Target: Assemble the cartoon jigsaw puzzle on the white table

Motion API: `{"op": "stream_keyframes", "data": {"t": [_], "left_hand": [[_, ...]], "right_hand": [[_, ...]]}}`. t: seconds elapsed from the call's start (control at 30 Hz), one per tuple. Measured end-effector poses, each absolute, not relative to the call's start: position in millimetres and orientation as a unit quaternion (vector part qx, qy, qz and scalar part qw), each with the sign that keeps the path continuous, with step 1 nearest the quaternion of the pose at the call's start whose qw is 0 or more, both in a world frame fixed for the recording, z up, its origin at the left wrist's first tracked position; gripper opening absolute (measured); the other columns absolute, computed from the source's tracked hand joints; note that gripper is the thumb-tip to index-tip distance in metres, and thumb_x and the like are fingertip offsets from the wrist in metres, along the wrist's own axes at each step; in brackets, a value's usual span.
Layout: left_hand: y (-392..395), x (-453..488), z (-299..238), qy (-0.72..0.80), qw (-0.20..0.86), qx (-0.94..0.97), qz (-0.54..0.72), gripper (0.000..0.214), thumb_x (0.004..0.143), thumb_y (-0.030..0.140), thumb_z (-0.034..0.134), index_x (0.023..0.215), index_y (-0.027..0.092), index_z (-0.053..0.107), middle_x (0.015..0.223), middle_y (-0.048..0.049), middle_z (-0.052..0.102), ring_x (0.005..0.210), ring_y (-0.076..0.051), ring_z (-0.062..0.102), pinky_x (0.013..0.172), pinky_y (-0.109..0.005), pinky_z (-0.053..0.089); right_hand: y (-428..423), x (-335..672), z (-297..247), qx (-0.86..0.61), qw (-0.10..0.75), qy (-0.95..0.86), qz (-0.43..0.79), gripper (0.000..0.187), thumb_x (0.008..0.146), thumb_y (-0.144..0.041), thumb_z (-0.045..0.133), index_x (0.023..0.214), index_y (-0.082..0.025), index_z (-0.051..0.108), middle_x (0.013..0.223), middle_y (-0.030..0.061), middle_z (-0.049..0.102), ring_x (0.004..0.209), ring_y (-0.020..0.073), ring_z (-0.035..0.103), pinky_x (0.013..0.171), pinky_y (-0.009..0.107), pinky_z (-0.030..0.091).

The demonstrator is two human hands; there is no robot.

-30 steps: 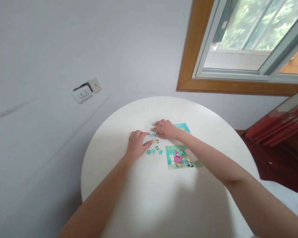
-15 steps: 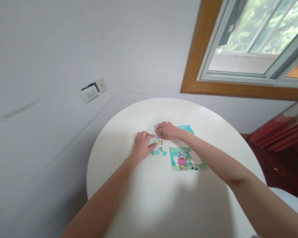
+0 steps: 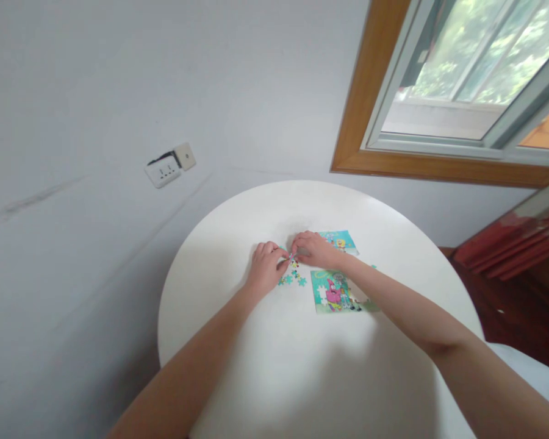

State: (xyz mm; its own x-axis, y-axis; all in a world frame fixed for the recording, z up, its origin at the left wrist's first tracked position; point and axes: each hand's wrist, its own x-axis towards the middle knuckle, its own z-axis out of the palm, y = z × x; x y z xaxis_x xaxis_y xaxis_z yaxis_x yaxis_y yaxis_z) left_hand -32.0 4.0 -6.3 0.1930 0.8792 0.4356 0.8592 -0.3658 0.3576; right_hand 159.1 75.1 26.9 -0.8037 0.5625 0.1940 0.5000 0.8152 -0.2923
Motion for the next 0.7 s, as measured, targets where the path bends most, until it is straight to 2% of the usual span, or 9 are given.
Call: {"op": "stream_keyframes", "data": {"t": [0.2, 0.33, 0.5, 0.7], "left_hand": [[0, -31, 4, 0.531, 0.037, 0.785, 0.316, 0.007, 0.086, 0.021, 0.062, 0.089, 0.021, 0.068, 0.094, -0.0056, 0.058, 0.095, -0.024, 0.05, 0.089, -0.041, 0.041], [-8, -25, 15, 0.484, 0.061, 0.809, 0.327, 0.008, 0.089, 0.025, 0.059, 0.091, 0.021, 0.066, 0.095, -0.0043, 0.06, 0.095, -0.022, 0.051, 0.088, -0.038, 0.042], [-22, -9, 22, 0.418, 0.123, 0.826, 0.357, 0.011, 0.091, 0.03, 0.058, 0.092, 0.022, 0.064, 0.097, -0.0035, 0.06, 0.096, -0.02, 0.054, 0.09, -0.036, 0.041], [-34, 14, 23, 0.421, 0.204, 0.811, 0.351, 0.013, 0.092, 0.029, 0.055, 0.088, 0.022, 0.065, 0.094, -0.0035, 0.062, 0.095, -0.019, 0.055, 0.09, -0.034, 0.042]], "right_hand": [[68, 169, 27, -0.282, 0.18, -0.932, 0.14, 0.014, 0.086, -0.023, 0.062, 0.098, -0.018, 0.067, 0.1, 0.0058, 0.068, 0.099, 0.0199, 0.059, 0.091, 0.033, 0.04], [56, 179, 35, -0.263, 0.222, -0.916, 0.207, 0.016, 0.091, -0.027, 0.055, 0.086, -0.017, 0.066, 0.086, 0.0032, 0.069, 0.085, 0.017, 0.061, 0.085, 0.03, 0.042], [27, 195, 48, -0.269, 0.236, -0.895, 0.266, 0.02, 0.092, -0.022, 0.049, 0.078, -0.016, 0.062, 0.075, 0.0015, 0.064, 0.076, 0.0146, 0.057, 0.077, 0.027, 0.043], [-7, 223, 53, -0.315, 0.255, -0.871, 0.278, 0.019, 0.092, -0.022, 0.051, 0.076, -0.017, 0.061, 0.076, 0.0021, 0.064, 0.079, 0.0156, 0.057, 0.081, 0.029, 0.044]]}}
